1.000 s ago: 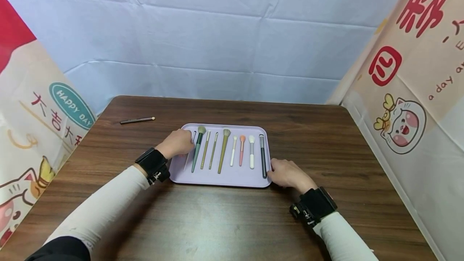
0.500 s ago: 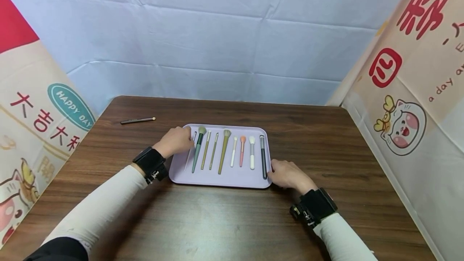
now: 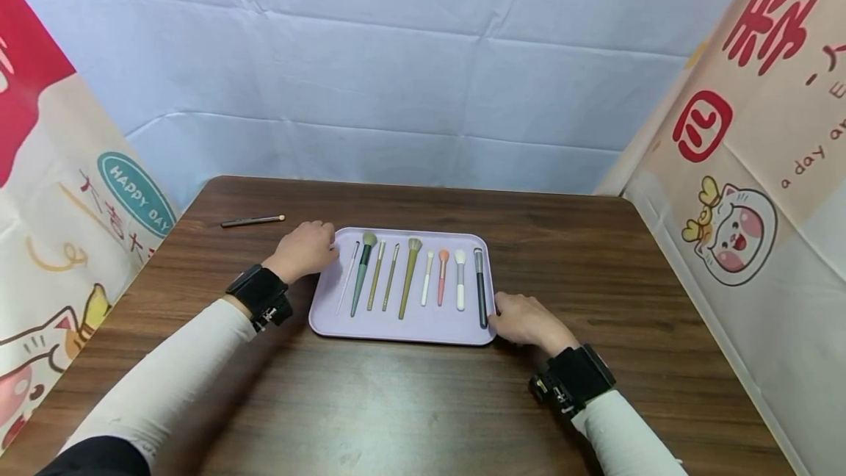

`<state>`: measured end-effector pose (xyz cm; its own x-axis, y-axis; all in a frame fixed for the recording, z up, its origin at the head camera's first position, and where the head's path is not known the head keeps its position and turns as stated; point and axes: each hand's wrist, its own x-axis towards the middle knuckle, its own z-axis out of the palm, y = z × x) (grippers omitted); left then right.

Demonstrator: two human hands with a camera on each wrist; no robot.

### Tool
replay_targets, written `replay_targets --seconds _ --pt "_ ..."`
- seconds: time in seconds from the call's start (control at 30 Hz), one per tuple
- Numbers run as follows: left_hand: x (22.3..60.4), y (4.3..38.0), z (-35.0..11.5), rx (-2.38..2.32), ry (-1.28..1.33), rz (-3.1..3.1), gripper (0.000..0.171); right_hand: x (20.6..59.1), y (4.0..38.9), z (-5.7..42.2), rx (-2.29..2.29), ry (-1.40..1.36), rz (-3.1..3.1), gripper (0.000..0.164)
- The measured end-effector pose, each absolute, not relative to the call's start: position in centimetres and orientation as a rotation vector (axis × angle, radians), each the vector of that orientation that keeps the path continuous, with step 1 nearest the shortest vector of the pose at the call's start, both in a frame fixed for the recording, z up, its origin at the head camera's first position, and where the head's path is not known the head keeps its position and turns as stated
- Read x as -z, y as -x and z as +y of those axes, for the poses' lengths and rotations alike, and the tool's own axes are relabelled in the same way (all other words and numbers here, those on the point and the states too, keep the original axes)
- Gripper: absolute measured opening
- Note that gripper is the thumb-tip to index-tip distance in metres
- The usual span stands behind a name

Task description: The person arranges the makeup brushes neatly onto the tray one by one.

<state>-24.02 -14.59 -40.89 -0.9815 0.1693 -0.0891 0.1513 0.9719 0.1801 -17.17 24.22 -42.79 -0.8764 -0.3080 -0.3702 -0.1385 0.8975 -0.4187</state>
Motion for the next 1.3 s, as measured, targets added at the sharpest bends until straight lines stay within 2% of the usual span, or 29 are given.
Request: replay_targets --seconds 0.77,1.3 --pt "41.0 24.9 -19.6 -0.206 -0.171 3.065 0.048 43.1 17.1 24.3 0.555 0.323 2.630 0.010" --pt "39.7 25.3 -23.4 -0.278 -0.079 3.015 0.056 42.9 17.1 24.2 0.540 0.318 2.631 0.011"
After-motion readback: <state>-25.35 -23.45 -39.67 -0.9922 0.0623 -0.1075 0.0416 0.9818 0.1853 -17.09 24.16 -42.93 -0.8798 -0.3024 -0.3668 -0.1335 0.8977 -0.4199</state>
